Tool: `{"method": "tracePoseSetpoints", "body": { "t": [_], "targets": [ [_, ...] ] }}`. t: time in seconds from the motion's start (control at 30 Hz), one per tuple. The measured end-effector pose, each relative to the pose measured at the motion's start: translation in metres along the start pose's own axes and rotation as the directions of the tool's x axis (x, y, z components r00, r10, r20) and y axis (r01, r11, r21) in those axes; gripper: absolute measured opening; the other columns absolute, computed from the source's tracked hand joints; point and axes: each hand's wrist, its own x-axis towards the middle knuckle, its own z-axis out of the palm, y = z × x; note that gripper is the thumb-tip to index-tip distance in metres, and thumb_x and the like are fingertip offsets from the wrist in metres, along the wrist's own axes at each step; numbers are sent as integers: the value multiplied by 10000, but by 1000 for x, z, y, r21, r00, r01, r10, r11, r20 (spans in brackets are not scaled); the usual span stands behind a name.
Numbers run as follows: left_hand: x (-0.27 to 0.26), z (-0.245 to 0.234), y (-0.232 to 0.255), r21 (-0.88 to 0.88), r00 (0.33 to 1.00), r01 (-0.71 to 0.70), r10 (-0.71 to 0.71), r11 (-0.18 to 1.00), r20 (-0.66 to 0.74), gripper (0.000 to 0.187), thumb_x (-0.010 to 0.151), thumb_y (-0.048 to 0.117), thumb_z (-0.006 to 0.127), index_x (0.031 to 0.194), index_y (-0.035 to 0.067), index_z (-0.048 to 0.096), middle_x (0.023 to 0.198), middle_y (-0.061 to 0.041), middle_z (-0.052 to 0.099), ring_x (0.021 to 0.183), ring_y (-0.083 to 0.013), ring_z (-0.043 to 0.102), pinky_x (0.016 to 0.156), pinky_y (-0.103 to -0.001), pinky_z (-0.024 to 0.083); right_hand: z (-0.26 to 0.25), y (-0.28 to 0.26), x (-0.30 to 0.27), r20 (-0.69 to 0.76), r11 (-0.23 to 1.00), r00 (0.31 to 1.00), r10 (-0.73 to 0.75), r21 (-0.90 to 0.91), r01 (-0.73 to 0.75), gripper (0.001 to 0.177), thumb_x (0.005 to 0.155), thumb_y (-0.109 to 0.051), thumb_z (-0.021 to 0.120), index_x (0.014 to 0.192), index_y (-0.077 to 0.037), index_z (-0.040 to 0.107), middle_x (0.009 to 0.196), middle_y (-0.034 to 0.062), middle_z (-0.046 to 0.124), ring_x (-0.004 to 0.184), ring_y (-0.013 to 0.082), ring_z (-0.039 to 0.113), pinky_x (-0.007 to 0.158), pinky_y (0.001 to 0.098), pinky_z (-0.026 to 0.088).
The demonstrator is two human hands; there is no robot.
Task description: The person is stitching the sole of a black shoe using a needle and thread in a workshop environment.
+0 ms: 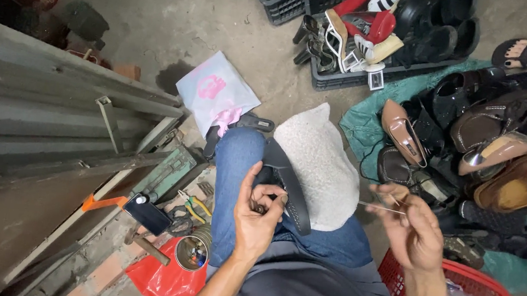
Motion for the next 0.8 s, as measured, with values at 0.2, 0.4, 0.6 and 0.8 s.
{"method": "tracePoseSetpoints", "body": {
  "t": [0.2, 0.4, 0.6, 0.8],
  "targets": [
    [6, -2, -5, 52, 998, -63, 62, 997, 13, 808, 798, -130, 717, 1530, 37, 416, 841, -133, 769, 454, -80, 593, 421, -179, 486, 78, -12, 26, 435, 998, 900, -27, 65, -2, 551, 830, 35, 480, 1368, -16, 589, 1337, 384, 593, 672, 238, 710, 506, 335, 576],
    [13, -10, -11, 15, 997, -60, 59, 998, 46, 776, 792, -156, 714, 1502, 37, 468, 858, -108, 758, 484, -5, 500, 439, -129, 406, 113, -25, 43, 117, 353, 796, 594, -927, -127, 945, 766, -400, 908, 1523, -80, 442, 843, 145, 682, 621, 236, 594, 537, 391, 507],
    [18, 2, 11, 213, 987, -153, 138, 965, 84, 678, 818, -123, 694, 1446, 65, 523, 889, -105, 755, 478, -57, 474, 432, -164, 370, 82, -16, 53, 283, 586, 888, 363, -810, 19, 708, 730, -303, 920, 1321, -25, 650, 666, 75, 589, 576, 224, 570, 591, 416, 512],
    [18, 11, 4, 414, 932, -356, 289, 837, 219, 582, 803, -82, 697, 1355, 70, 591, 936, -67, 792, 441, -173, 590, 415, -233, 478, 69, -21, 54, 213, 624, 877, 431, -772, -119, 548, 748, -355, 885, 1218, -106, 752, 673, 8, 574, 685, 156, 545, 686, 347, 494]
  ]
}}
